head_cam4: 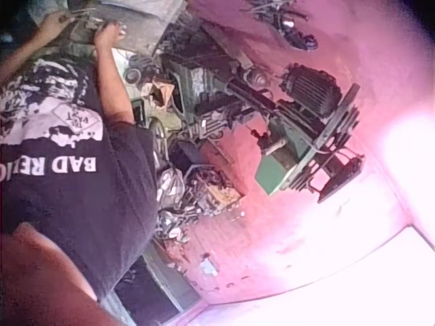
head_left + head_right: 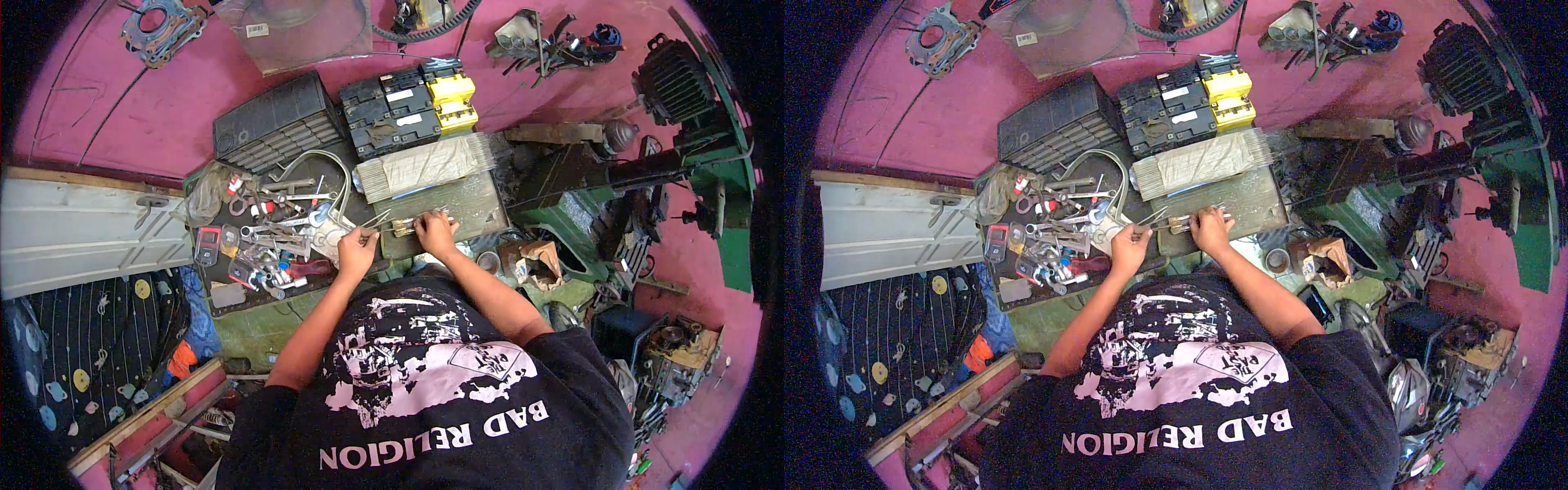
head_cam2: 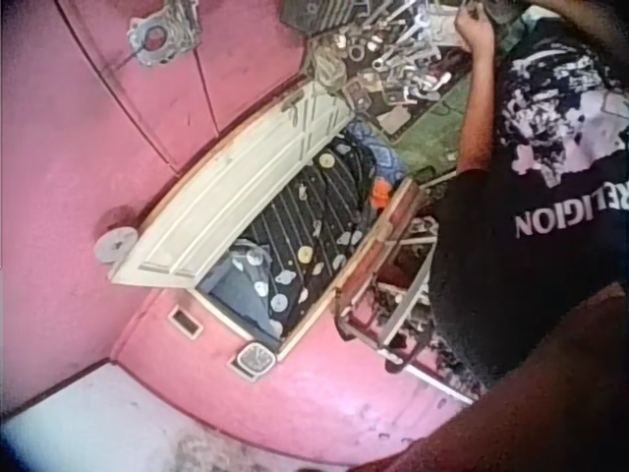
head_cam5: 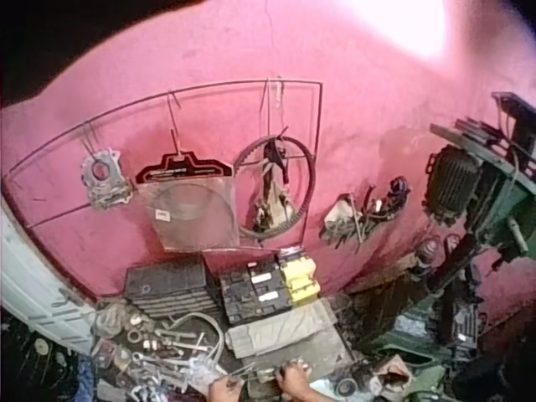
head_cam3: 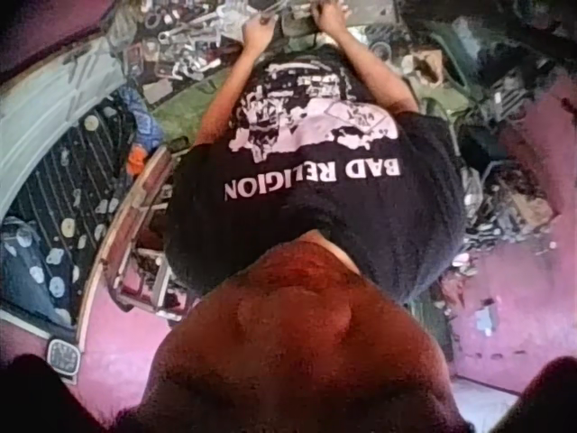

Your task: The person cleans a bundle of thin metal rods by hand using a cloth. They repeatedly wipe the rods on a workbench in a workshop, handling them one by one or in small groups to remove surface residue.

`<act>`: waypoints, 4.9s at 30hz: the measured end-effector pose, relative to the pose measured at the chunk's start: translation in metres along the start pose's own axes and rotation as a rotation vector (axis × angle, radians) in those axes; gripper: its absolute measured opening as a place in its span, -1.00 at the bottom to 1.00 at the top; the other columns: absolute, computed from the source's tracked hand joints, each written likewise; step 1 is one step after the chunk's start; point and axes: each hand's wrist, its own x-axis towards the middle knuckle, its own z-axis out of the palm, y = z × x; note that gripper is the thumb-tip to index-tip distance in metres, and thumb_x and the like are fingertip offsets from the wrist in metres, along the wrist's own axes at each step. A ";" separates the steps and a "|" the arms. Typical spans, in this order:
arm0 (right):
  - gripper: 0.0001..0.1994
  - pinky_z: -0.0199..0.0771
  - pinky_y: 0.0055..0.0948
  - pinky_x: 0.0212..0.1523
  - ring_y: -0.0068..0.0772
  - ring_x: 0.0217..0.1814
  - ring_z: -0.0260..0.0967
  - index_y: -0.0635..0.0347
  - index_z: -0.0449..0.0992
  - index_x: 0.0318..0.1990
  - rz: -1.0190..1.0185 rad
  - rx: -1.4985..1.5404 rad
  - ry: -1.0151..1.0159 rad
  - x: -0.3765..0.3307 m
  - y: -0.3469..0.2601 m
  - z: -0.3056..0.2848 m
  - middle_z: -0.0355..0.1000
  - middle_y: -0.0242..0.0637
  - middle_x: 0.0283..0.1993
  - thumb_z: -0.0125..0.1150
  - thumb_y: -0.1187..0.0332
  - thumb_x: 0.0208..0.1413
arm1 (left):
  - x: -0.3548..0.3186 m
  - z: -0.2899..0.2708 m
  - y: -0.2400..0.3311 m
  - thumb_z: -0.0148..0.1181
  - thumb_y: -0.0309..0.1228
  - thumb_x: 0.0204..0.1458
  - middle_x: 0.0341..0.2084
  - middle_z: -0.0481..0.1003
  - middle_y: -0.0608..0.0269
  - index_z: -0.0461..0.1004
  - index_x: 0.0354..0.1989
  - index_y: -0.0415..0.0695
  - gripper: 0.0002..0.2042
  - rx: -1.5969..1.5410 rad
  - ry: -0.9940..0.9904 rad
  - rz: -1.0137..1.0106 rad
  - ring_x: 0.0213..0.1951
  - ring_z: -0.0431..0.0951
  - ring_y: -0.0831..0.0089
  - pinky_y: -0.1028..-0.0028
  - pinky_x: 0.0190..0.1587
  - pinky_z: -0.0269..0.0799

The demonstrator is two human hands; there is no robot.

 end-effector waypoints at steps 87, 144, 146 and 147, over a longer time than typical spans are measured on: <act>-0.79 0.16 0.04 0.04 -0.19 -0.01 0.42 -0.09 0.66 -0.21 -0.562 -0.252 -0.274 -0.031 -0.133 0.002 0.57 -0.26 -0.23 0.15 0.11 0.20 | -0.008 -0.192 -0.063 0.30 -0.44 0.11 -0.49 0.58 0.26 0.58 -0.37 -0.26 -0.87 -0.128 0.548 -0.226 -0.40 0.51 0.48 0.44 -0.28 0.41; -0.83 0.12 0.07 0.01 -0.21 -0.09 0.45 0.08 0.60 -0.40 -0.313 -0.216 0.119 0.008 0.003 -0.002 0.57 -0.26 -0.29 0.25 0.21 -0.01 | -0.002 0.005 -0.020 0.36 -0.47 0.01 -0.44 0.61 0.07 0.60 -0.37 -0.25 -0.90 0.153 0.138 0.013 -0.37 0.61 0.28 0.34 -0.23 0.48; -0.83 0.12 0.08 0.02 -0.22 -0.08 0.43 0.06 0.60 -0.37 -0.371 -0.235 0.094 0.006 0.000 -0.007 0.57 -0.28 -0.28 0.26 0.20 -0.02 | 0.003 0.005 -0.021 0.37 -0.48 -0.02 -0.48 0.59 0.01 0.60 -0.38 -0.27 -0.89 0.139 0.100 0.061 -0.39 0.61 0.10 0.24 -0.30 0.46; -0.83 0.12 0.08 0.03 -0.23 -0.07 0.43 0.06 0.60 -0.35 -0.403 -0.245 0.081 0.007 -0.002 -0.009 0.57 -0.29 -0.28 0.27 0.20 -0.03 | 0.004 0.008 -0.024 0.37 -0.48 -0.02 -0.48 0.59 0.00 0.61 -0.38 -0.27 -0.89 0.135 0.078 0.038 -0.41 0.61 0.12 0.25 -0.32 0.46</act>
